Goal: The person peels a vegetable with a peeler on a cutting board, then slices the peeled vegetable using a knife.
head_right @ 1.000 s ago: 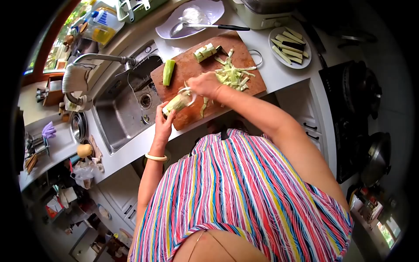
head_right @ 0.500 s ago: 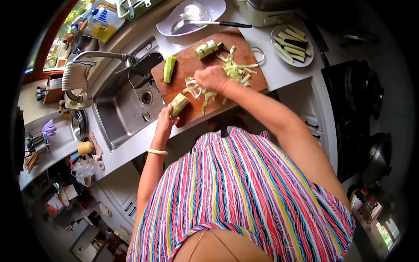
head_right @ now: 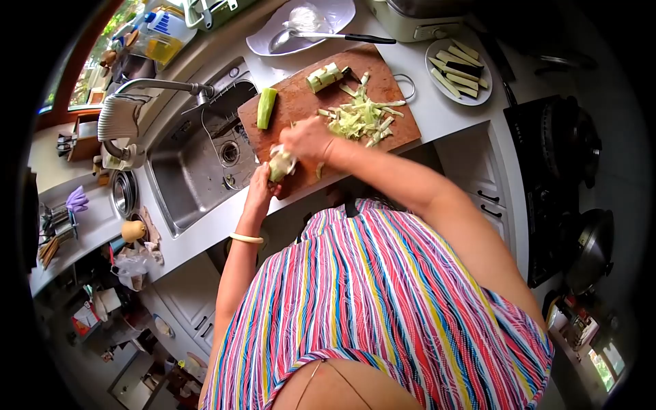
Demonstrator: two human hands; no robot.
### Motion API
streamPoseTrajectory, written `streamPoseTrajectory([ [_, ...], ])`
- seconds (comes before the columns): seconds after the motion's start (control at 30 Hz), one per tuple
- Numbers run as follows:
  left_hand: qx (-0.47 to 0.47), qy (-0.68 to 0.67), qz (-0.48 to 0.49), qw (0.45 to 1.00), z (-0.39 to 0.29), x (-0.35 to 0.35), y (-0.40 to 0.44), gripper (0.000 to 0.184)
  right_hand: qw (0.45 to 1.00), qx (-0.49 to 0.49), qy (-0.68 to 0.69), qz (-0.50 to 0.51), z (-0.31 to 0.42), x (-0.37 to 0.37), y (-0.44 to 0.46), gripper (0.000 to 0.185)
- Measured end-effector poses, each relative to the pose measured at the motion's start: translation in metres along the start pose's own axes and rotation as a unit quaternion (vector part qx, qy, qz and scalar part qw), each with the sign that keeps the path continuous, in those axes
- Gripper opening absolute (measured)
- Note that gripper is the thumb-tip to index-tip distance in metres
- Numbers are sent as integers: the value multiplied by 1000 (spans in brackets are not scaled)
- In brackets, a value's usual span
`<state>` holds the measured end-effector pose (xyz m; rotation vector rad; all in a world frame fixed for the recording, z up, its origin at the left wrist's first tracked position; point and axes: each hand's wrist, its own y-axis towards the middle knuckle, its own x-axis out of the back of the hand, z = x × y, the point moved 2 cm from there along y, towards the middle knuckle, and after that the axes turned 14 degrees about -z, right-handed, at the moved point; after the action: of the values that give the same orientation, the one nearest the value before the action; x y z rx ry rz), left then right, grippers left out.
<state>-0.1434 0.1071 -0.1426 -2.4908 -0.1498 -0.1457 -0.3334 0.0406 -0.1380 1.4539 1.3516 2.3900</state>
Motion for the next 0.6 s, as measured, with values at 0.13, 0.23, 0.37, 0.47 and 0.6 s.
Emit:
streamPoseTrajectory([
  [0.13,9,-13,-13,1000,6,9,0,32,991,-47,-49,112,-33,-15,-35,19],
  [0.23,35,-44,-5,998,12,8,1,34,998,-35,-48,37,-35,6,-19,20],
  [0.37,29,-44,12,999,1,1,-7,36,997,-56,61,7,2,2,-7,19],
  [0.47,-48,97,-47,993,10,17,2,36,983,-74,-117,123,-58,-3,-32,22],
  [0.6,-350,427,-134,823,5,14,1,36,976,-209,4,-59,-71,41,-3,21],
])
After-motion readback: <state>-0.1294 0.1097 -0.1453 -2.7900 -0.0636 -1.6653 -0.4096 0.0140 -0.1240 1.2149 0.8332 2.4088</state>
